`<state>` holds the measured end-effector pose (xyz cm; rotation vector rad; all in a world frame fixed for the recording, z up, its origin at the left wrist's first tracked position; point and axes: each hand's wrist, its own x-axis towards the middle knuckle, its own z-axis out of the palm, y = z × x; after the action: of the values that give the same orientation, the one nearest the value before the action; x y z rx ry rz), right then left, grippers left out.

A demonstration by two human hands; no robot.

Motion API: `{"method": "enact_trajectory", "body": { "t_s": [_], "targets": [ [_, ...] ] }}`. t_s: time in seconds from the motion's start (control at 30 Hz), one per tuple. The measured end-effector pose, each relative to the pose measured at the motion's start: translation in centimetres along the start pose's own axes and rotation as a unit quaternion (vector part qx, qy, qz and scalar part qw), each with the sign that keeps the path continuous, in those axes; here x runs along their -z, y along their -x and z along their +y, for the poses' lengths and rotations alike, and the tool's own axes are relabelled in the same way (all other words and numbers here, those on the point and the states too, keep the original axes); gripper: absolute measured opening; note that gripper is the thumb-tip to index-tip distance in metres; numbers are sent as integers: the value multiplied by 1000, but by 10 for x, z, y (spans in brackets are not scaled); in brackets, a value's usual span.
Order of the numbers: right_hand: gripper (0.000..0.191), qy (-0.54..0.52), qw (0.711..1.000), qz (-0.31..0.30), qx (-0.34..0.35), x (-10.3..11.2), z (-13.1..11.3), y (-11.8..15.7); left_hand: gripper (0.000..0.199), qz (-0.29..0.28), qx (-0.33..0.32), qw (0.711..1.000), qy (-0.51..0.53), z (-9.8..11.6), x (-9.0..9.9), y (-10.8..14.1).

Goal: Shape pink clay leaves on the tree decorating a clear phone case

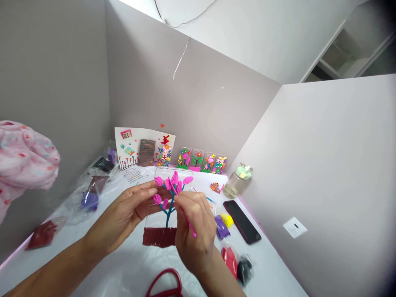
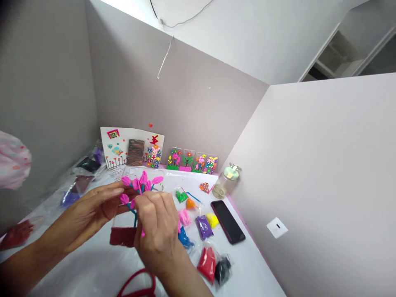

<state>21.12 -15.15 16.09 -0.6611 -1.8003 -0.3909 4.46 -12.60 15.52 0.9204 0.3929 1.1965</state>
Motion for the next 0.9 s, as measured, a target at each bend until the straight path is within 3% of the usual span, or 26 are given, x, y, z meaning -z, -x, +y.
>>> {"method": "enact_trajectory", "body": {
  "t_s": [0.27,0.43,0.6,0.7,0.8,0.9],
  "targets": [
    [27,-27,998,63,-9,3,-3,-2,8,-20,10,1000,0,1,-5,0],
    [27,-38,997,61,-12,11,-5,-5,9,14,14,1000,-10,2,0,-5],
    [27,-13,997,69,-14,21,-6,-10,18,99,38,992,-74,-10,37,1],
    [25,1,999,35,-1,22,-9,-12,21,154,50,979,-126,-24,68,19],
    [24,7,1000,-10,16,24,-16,-14,25,208,67,955,-201,-36,91,41],
    [21,21,999,-14,31,31,-21,-17,30,275,55,918,-280,-37,104,60]
  ]
}}
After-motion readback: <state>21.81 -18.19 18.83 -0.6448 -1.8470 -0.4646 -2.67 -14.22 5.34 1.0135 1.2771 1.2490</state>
